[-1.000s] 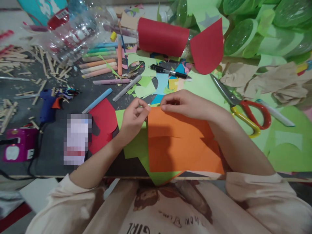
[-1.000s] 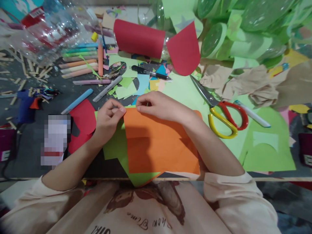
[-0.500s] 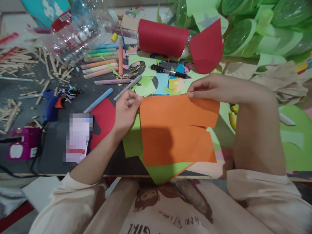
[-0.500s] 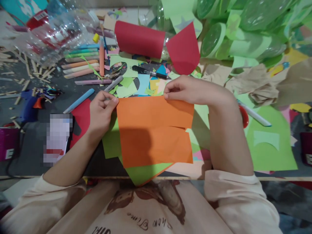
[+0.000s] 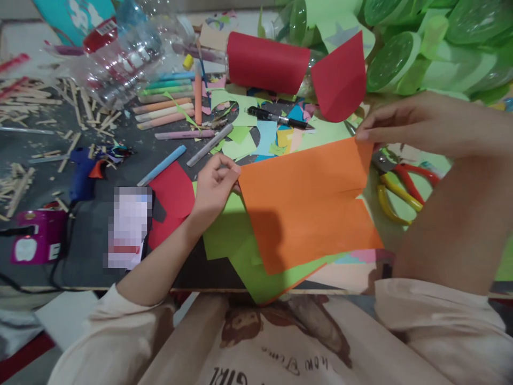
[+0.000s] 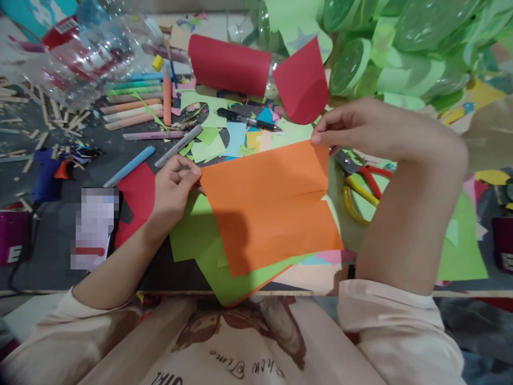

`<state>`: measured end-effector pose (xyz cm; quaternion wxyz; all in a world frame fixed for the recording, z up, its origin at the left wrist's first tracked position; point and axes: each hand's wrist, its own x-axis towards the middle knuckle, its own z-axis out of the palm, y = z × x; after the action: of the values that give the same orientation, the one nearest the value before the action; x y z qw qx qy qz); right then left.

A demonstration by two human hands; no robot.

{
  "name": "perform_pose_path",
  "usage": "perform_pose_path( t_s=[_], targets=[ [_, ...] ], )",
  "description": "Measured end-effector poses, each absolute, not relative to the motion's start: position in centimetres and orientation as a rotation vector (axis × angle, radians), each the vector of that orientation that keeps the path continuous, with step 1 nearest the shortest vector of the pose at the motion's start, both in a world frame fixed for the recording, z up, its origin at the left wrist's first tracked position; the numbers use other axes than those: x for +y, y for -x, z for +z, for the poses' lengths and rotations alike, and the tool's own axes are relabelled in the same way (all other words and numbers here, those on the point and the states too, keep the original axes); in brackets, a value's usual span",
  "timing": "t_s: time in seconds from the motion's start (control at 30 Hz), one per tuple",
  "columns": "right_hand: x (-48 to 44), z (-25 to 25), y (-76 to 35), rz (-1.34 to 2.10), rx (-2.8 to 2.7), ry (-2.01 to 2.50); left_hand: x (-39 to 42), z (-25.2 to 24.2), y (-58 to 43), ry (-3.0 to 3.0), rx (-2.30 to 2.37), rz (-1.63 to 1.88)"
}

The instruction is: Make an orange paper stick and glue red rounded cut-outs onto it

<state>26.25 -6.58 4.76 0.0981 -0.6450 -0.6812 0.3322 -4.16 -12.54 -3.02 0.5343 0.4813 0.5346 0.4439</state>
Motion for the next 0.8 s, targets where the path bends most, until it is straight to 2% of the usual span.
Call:
perform_pose_path(
  t_s=[0.1, 0.17, 0.23, 0.37, 0.53, 0.8],
  targets=[
    [-6.9, 5.5, -24.9, 0.885, -1.890, 2.023, -13.1, -2.8, 4.1, -1.196, 1.215, 0.933],
    [-7.1, 5.9, -23.8, 0.789, -1.695, 1.908, -13.4, -2.6, 4.1, -1.243, 1.187, 0.862],
    [-7.3, 6.4, -22.8, 0.833, -1.627, 1.812, -13.7, -2.5, 4.2, -1.320, 1.175, 0.818],
    [-7.8, 6.9, -21.6, 1.051, -1.944, 1.760, -14.1, -2.4, 4.1, -1.474, 1.103, 0.683],
    [-8.1, 6.6, -20.2, 1.105, -2.203, 1.550, -14.5, -2.9, 3.6, -1.651, 0.948, 0.631],
    [-7.7, 6.0, -21.4, 1.110, -2.225, 1.613, -14.5, -2.9, 3.4, -1.774, 0.977, 0.664]
  ],
)
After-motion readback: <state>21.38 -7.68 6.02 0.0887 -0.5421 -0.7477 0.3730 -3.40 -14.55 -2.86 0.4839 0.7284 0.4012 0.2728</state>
